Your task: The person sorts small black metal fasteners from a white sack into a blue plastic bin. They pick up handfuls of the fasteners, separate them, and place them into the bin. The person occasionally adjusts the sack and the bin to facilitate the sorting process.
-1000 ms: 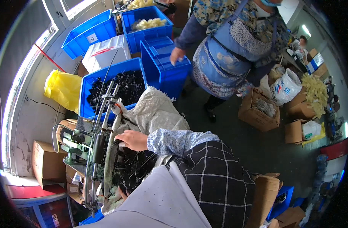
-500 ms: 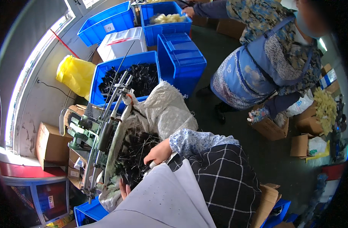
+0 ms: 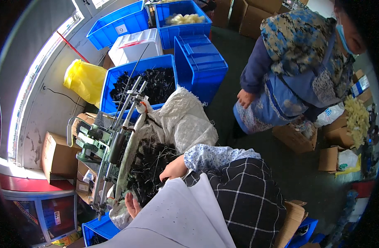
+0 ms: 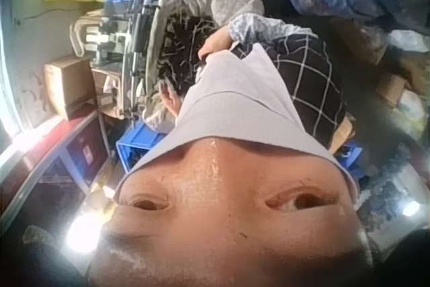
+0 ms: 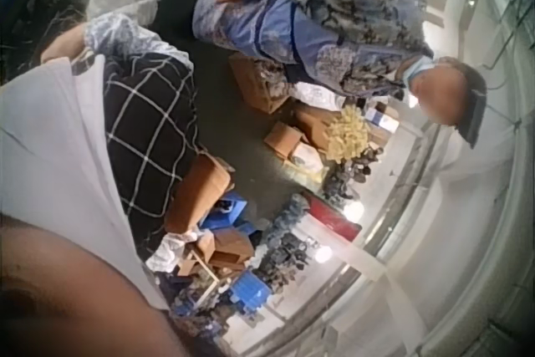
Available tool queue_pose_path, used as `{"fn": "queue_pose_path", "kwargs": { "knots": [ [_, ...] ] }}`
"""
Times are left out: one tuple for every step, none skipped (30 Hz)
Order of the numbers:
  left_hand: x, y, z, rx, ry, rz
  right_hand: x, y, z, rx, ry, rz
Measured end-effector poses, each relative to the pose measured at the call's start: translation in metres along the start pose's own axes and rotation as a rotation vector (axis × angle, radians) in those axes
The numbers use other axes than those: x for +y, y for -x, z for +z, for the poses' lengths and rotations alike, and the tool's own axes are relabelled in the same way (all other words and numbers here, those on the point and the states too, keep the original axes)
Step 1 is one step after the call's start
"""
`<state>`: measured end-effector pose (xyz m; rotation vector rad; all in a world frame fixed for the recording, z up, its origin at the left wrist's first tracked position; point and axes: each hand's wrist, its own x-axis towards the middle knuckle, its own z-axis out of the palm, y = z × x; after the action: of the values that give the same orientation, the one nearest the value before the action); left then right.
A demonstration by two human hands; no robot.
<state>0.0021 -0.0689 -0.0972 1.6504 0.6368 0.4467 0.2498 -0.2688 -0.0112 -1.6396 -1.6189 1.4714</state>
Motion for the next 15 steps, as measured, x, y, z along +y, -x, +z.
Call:
{"fn": "queue_pose_path", "kwargs": {
  "knots": [
    [0.0,-0.001,0.001,0.005,0.004,0.009,0.0,-0.001,0.0,0.003,0.004,0.009],
    [0.001,0.0,0.002,0.01,0.002,0.0,-0.001,-0.001,0.001,0.007,0.007,0.017],
    [0.003,0.001,0.002,0.015,-0.001,-0.009,-0.001,-0.002,0.001,0.01,0.01,0.025],
    [0.005,0.0,0.003,0.02,-0.002,-0.015,-0.001,-0.001,0.0,0.048,-0.012,0.003],
    [0.005,-0.001,0.003,0.021,-0.024,-0.004,0.001,0.001,-0.001,0.086,-0.034,-0.02],
    [0.004,0.0,0.001,0.021,-0.047,0.007,0.002,0.002,-0.002,0.124,-0.055,-0.044],
    [0.004,0.002,-0.003,0.036,-0.079,0.02,-0.011,0.008,-0.016,0.163,-0.092,0.053],
    [0.002,0.001,-0.004,0.034,-0.075,0.019,0.005,0.01,-0.02,0.332,-0.062,-0.028],
    [0.0,0.001,-0.004,0.032,-0.073,0.017,0.021,0.019,-0.03,0.503,0.004,0.011],
    [0.0,0.0,-0.005,0.038,-0.07,0.022,0.02,0.038,-0.052,0.62,-0.064,0.093],
    [0.005,0.003,-0.008,0.051,-0.077,0.024,0.034,0.052,-0.079,0.725,0.025,0.227],
    [0.01,0.004,-0.011,0.053,-0.079,0.025,0.047,0.068,-0.106,0.82,0.097,0.379],
    [0.014,-0.001,-0.008,0.029,-0.077,0.037,0.11,0.081,-0.136,1.079,0.313,0.495],
    [0.016,0.0,-0.013,0.055,-0.088,0.046,0.101,0.092,-0.179,1.024,0.339,0.639],
    [0.018,0.001,-0.016,0.046,-0.089,0.051,0.099,0.111,-0.211,1.061,0.264,0.736]
  ]
}}
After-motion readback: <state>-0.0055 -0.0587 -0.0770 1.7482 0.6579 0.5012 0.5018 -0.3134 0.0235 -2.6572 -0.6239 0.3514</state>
